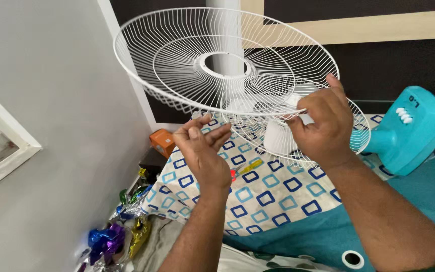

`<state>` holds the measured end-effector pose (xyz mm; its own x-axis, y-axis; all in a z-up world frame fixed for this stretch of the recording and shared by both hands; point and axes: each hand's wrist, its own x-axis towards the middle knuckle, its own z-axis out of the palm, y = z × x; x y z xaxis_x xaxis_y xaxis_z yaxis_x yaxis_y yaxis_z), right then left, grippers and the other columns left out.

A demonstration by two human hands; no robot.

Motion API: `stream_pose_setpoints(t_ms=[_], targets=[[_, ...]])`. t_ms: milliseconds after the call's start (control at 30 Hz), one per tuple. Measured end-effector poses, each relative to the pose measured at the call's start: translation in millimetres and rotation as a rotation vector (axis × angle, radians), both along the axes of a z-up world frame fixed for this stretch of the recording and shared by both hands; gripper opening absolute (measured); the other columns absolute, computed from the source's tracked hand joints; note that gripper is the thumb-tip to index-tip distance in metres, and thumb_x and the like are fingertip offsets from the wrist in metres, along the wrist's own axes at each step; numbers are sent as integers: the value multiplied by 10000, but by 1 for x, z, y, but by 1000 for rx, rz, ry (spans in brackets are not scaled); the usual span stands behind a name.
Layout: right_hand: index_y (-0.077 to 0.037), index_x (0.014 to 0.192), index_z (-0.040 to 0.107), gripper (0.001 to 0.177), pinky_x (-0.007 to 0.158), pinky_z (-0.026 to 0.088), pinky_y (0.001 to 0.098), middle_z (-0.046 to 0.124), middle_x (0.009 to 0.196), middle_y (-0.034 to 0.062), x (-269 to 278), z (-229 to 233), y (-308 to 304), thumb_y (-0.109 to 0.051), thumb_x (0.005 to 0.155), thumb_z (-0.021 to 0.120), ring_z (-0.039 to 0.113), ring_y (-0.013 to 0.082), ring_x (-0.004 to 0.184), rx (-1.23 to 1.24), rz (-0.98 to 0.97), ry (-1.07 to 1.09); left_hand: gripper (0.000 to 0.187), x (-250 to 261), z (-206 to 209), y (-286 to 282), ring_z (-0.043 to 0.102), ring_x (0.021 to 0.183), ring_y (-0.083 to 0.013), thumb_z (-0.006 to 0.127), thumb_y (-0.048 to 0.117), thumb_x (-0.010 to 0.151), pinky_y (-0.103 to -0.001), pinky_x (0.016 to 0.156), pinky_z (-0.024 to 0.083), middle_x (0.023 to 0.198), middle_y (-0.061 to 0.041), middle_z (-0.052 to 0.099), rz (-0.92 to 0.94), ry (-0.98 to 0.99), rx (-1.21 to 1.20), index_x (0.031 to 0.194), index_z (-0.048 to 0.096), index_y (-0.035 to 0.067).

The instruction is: The person assembles a table fan by attaching the front grille, fan blades, and rear grille to the motor housing. They secure the components by hand, aligning and tightening each part in sequence.

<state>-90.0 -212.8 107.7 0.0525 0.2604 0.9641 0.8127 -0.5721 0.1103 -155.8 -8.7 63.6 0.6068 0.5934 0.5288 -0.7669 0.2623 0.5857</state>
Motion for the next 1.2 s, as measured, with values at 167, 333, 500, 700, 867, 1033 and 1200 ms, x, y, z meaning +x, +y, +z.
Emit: stream_pose_setpoints(t_ms=[167,333,500,700,867,1033,1200], targets=[[-55,1095,530,451,967,569,409,667,991,30,-6,10,-14,-192,913,919,691,156,937,269,362,172,495,49,-8,11,583,1280,-282,461,422,1076,-492,1075,483,1295,-122,522,250,210,85,1380,394,37],[-107,1141,547,400,880,584,273,665,1004,-24,4,23,-28,-265,955,864,653,91,938,533,831,384,793,82,5,41,482,1250,-297,500,564,969,-538,1095,457,1453,-135,367,5,414,-88,1557,187,134],[-120,1093,571,346,830,548,354,563,848,-32,30,21,-60,-356,1040,818,554,123,832,811,1201,778,897,84,17,57,623,1067,-268,499,609,905,-496,935,512,1408,-162,484,-220,246,-135,1599,92,212],[-186,1064,609,216,597,475,331,517,733,-51,61,-7,-99,-294,966,769,497,112,624,1161,938,915,728,89,34,48,472,527,-59,715,299,939,-259,453,386,805,-19,584,-155,61,-44,1534,357,82],[-102,1155,669,214,649,478,409,566,783,28,85,-38,-127,-243,1004,726,553,190,667,1096,530,996,387,106,28,22,408,461,-39,756,200,915,-259,388,301,701,32,555,-120,288,-49,1163,603,-54],[-31,1144,681,313,885,461,377,659,1008,28,87,-68,-137,-305,995,654,591,155,954,1054,197,1097,282,115,13,0,447,499,-86,731,229,913,-298,447,360,697,-17,581,42,448,119,1054,702,-14],[-34,1187,659,369,957,449,338,668,1165,72,94,-87,-136,-325,975,578,592,190,1072,1043,315,1058,362,116,9,-4,670,832,-155,704,335,888,-328,800,498,931,-48,742,285,605,362,1126,709,63]])
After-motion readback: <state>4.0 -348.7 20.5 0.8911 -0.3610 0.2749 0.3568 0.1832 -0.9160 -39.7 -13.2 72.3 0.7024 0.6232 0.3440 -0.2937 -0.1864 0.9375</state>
